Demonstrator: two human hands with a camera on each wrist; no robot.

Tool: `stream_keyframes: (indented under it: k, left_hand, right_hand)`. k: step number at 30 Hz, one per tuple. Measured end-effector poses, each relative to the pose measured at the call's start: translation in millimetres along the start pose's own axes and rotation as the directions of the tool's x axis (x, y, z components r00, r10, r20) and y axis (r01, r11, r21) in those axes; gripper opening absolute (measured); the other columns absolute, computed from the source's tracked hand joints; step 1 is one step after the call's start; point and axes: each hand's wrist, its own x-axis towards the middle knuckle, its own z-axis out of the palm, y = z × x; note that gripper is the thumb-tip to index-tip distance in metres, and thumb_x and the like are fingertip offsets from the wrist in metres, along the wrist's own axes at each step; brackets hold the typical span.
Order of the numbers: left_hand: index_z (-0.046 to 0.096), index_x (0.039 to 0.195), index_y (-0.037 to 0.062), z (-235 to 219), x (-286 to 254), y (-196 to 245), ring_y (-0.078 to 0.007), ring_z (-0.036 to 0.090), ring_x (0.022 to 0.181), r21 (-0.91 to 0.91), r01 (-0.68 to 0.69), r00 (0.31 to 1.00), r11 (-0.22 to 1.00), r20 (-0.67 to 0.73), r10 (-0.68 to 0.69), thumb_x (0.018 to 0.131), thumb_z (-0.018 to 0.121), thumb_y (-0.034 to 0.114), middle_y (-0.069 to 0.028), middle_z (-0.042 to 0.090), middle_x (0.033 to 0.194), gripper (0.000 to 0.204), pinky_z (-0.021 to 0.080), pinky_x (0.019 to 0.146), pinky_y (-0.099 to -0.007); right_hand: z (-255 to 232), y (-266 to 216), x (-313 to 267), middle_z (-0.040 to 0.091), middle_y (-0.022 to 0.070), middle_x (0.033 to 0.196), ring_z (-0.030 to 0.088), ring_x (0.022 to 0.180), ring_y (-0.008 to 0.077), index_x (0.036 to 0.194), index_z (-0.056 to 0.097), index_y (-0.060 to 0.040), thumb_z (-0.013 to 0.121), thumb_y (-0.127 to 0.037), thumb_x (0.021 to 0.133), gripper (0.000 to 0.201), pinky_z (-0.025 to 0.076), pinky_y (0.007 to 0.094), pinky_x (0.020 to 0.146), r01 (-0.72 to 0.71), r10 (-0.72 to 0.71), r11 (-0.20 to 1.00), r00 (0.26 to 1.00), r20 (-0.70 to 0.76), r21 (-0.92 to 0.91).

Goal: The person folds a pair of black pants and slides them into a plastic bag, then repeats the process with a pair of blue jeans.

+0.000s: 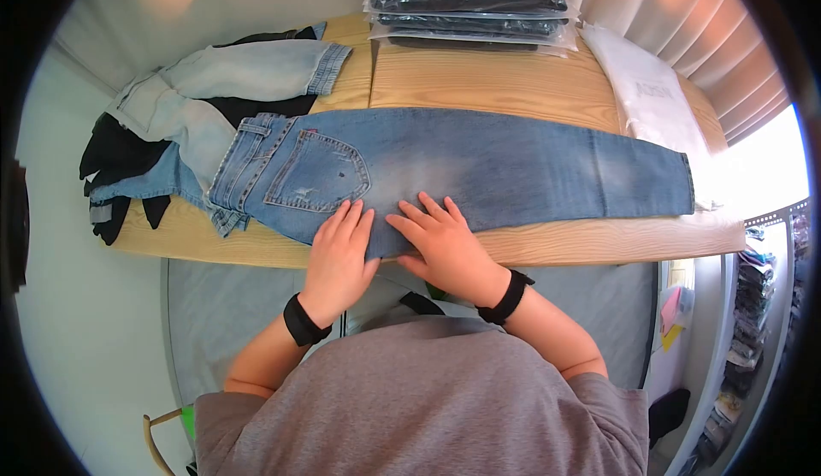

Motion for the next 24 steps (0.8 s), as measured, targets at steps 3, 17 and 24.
stream_keyframes:
  k: [3, 17, 24]
  left_hand:
    - [0.054, 0.116, -0.0035, -6.8, 5.1, -2.9, -0.034, 0.053, 0.112, -0.073, -0.001, 0.997, 0.997, -0.075, -0.004, 0.074, 0.06, 0.013, -0.0201, 0.057, 0.116, 0.046, 0.042, 0.093, -0.0425]
    - [0.058, 0.119, 0.0109, -58.1, 11.1, -45.0, -0.0318, 0.049, 0.12, -0.059, -0.159, 0.986, 0.986, 0.041, 0.161, 0.07, 0.069, 0.011, -0.0083, 0.058, 0.123, 0.05, 0.039, 0.099, -0.0432]
    - [0.058, 0.118, 0.0104, -35.6, -7.0, -88.9, -0.0265, 0.05, 0.12, 0.09, -0.146, 0.987, 0.985, 0.081, 0.139, 0.062, 0.061, -0.007, -0.0043, 0.056, 0.126, 0.058, 0.04, 0.098, -0.0409]
  right_hand:
    - [-1.0, -0.8, 2.9, 0.048, 0.0129, 0.132, 0.041, 0.126, 0.0364, 0.128, 0.047, -0.012, 0.065, -0.021, 0.079, 0.053, 0.032, 0.054, 0.101, -0.036, 0.036, 0.999, 0.999, -0.018, 0.021]
    - [-2.5, 7.5, 12.8, 0.06, 0.0066, 0.117, 0.052, 0.115, 0.0243, 0.111, 0.062, -0.0104, 0.054, -0.026, 0.089, 0.029, 0.042, 0.0432, 0.095, -0.071, 0.069, 0.997, 0.995, -0.071, -0.026]
    - [-0.2, -3.0, 4.1, 0.053, 0.0129, 0.126, 0.046, 0.122, 0.0322, 0.127, 0.051, -0.0149, 0.063, -0.031, 0.082, 0.049, 0.036, 0.0483, 0.1, -0.023, 0.02, 0.996, 0.999, -0.032, -0.086]
